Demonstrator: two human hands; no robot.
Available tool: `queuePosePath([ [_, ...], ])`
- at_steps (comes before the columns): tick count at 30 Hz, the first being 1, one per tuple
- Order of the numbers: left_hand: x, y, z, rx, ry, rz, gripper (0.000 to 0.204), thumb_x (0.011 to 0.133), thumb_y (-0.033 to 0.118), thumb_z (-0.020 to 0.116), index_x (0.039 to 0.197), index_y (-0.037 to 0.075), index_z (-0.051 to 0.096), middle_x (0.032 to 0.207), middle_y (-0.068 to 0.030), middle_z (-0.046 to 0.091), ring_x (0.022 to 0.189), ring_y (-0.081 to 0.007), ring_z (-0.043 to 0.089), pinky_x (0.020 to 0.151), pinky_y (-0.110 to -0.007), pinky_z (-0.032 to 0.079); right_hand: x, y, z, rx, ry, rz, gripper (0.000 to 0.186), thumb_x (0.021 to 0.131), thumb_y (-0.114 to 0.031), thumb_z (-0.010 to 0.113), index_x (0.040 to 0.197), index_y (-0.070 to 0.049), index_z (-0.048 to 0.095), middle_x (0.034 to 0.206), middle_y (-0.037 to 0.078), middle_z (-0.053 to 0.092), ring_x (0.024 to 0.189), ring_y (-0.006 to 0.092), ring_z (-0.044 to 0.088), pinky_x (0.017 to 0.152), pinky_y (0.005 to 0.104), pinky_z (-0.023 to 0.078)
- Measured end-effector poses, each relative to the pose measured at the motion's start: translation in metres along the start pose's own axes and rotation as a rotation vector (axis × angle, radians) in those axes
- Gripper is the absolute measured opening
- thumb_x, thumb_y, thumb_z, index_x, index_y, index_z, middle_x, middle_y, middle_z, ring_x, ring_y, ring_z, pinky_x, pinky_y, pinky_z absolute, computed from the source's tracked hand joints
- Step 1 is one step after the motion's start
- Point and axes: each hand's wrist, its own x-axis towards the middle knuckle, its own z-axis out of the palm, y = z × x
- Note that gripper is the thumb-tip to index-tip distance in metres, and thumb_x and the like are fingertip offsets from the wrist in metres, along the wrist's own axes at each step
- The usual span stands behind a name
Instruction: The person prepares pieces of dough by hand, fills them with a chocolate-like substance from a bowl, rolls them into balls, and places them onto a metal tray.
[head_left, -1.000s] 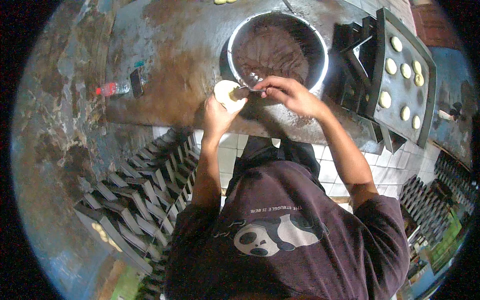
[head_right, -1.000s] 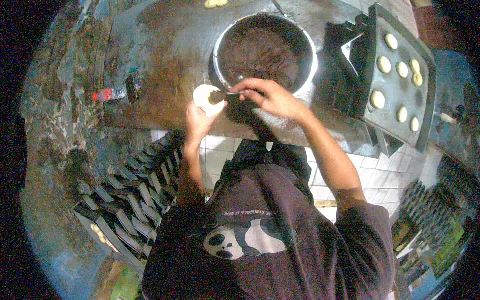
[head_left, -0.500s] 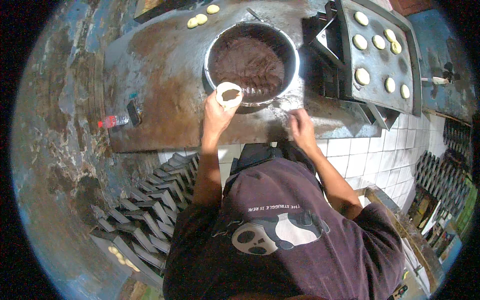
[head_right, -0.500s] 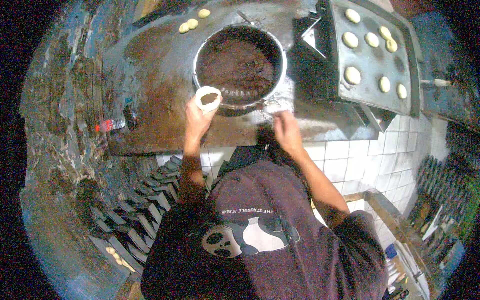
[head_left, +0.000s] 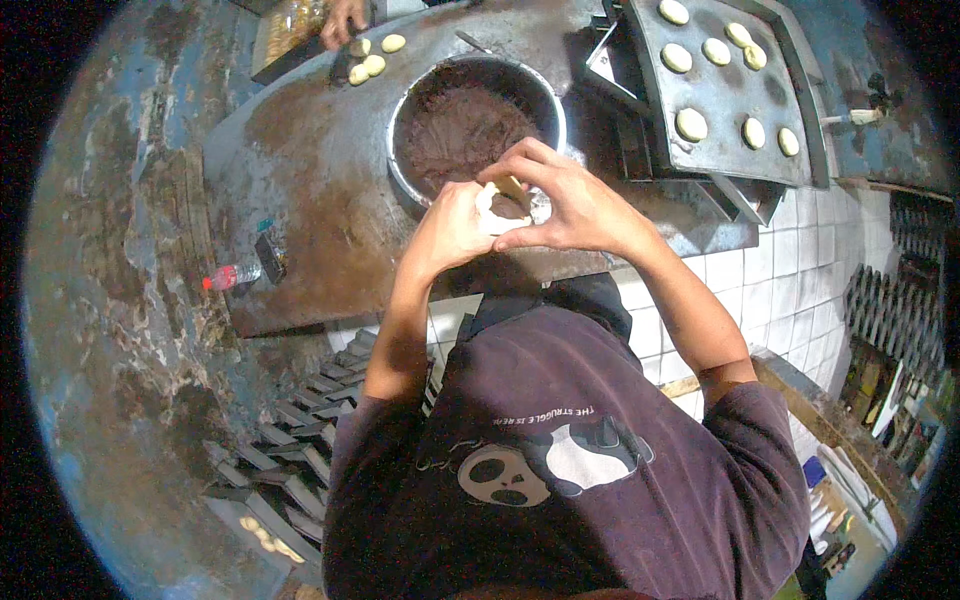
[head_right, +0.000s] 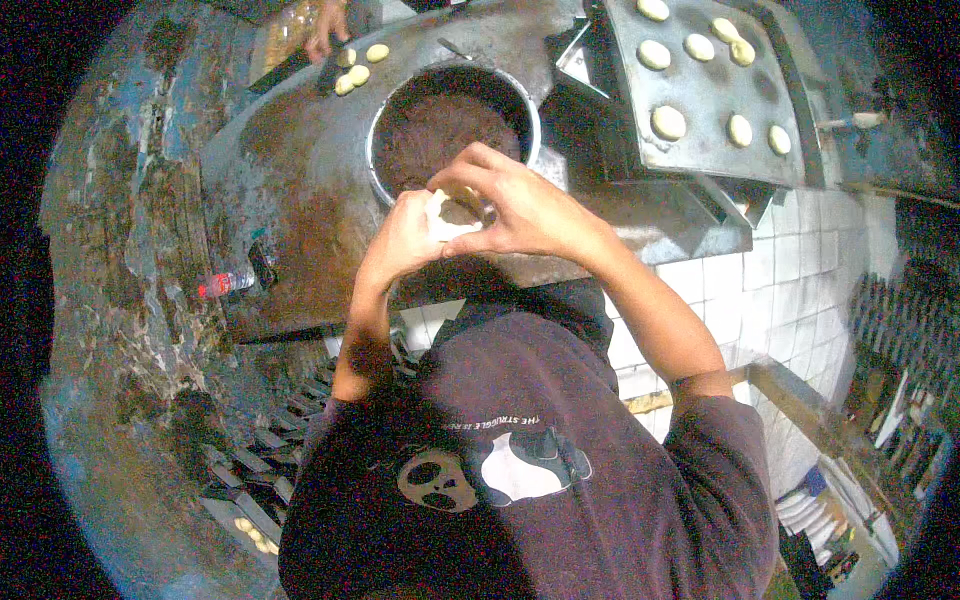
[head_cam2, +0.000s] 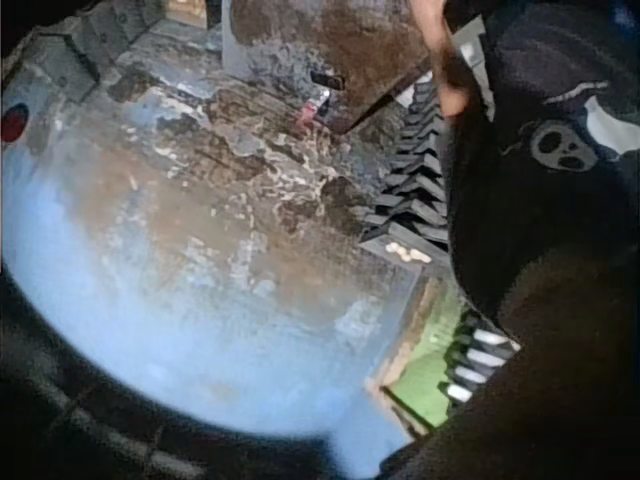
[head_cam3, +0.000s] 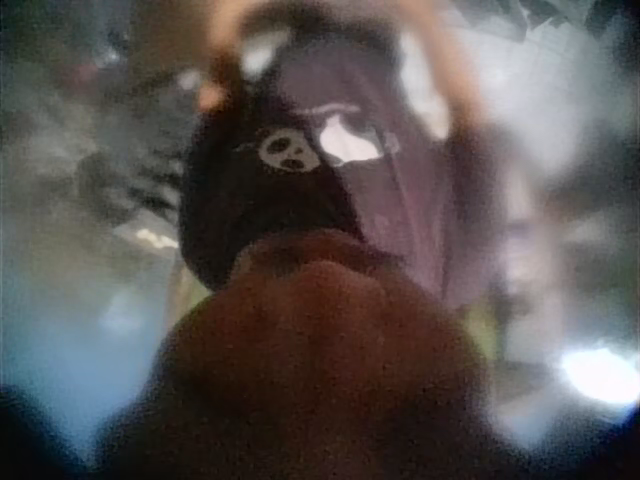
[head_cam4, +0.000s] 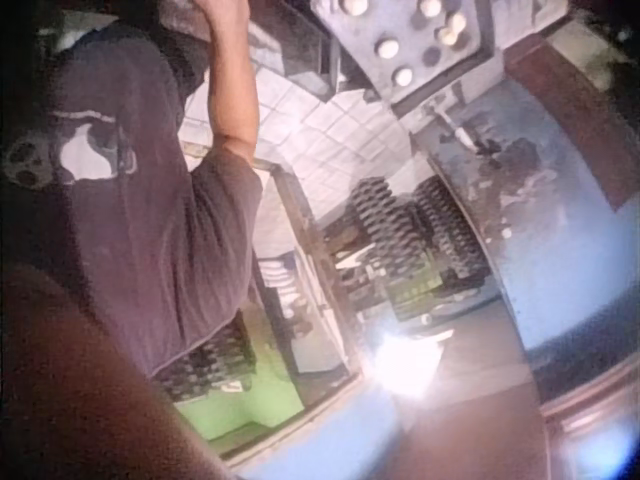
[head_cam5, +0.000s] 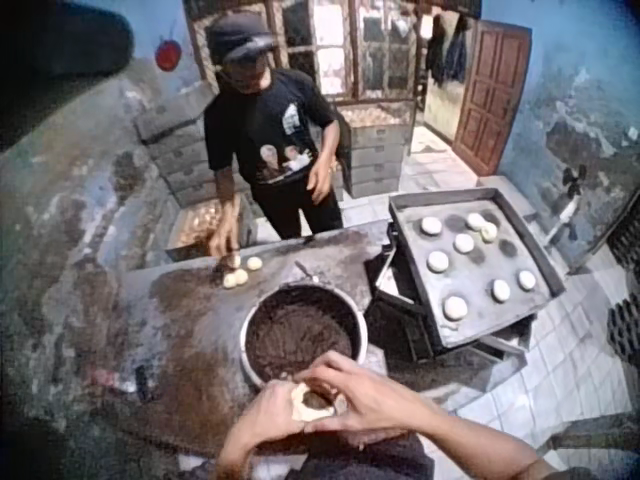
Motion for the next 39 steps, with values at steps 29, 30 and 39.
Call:
queuePosePath([
  [29, -0.029, 0.04, 0.005, -1.07, 0.272, -0.04, 0.042, 0.1, 0.034, 0.057, 0.135, 0.012, 0.049, 0.107, -0.0035, 0.062, 0.073, -0.0077, 0.054, 0.05, -0.021, 0.041, 0.012, -0.039, -0.017, 0.037, 0.253, 0.046, 0.02, 0.089, -0.012, 0.075, 0.108, -0.005, 0.076, 0.095, 0.014, 0.072, 0.082, 0.0245, 0.072, 0.074, 0.0355, 0.056],
  [30, -0.023, 0.044, 0.012, -0.945, 0.361, 0.053, 0.039, 0.099, 0.03, 0.061, 0.131, 0.009, 0.052, 0.104, -0.001, 0.063, 0.074, -0.0058, 0.055, 0.053, -0.019, 0.04, 0.01, -0.04, -0.018, 0.009, 0.239, 0.057, 0.022, 0.091, -0.009, 0.073, 0.113, -0.005, 0.075, 0.099, 0.015, 0.074, 0.08, 0.0244, 0.073, 0.074, 0.0351, 0.056],
  [39, -0.003, 0.077, 0.011, -1.139, 0.379, -0.001, 0.027, 0.098, 0.017, 0.055, 0.123, 0.006, 0.057, 0.093, -0.0018, 0.065, 0.061, -0.0002, 0.049, 0.046, -0.016, 0.035, 0.008, -0.045, -0.032, -0.154, 0.243, -0.211, 0.058, 0.08, -0.025, 0.087, 0.133, -0.01, 0.069, 0.11, 0.011, 0.067, 0.094, 0.0226, 0.069, 0.082, 0.0343, 0.055],
])
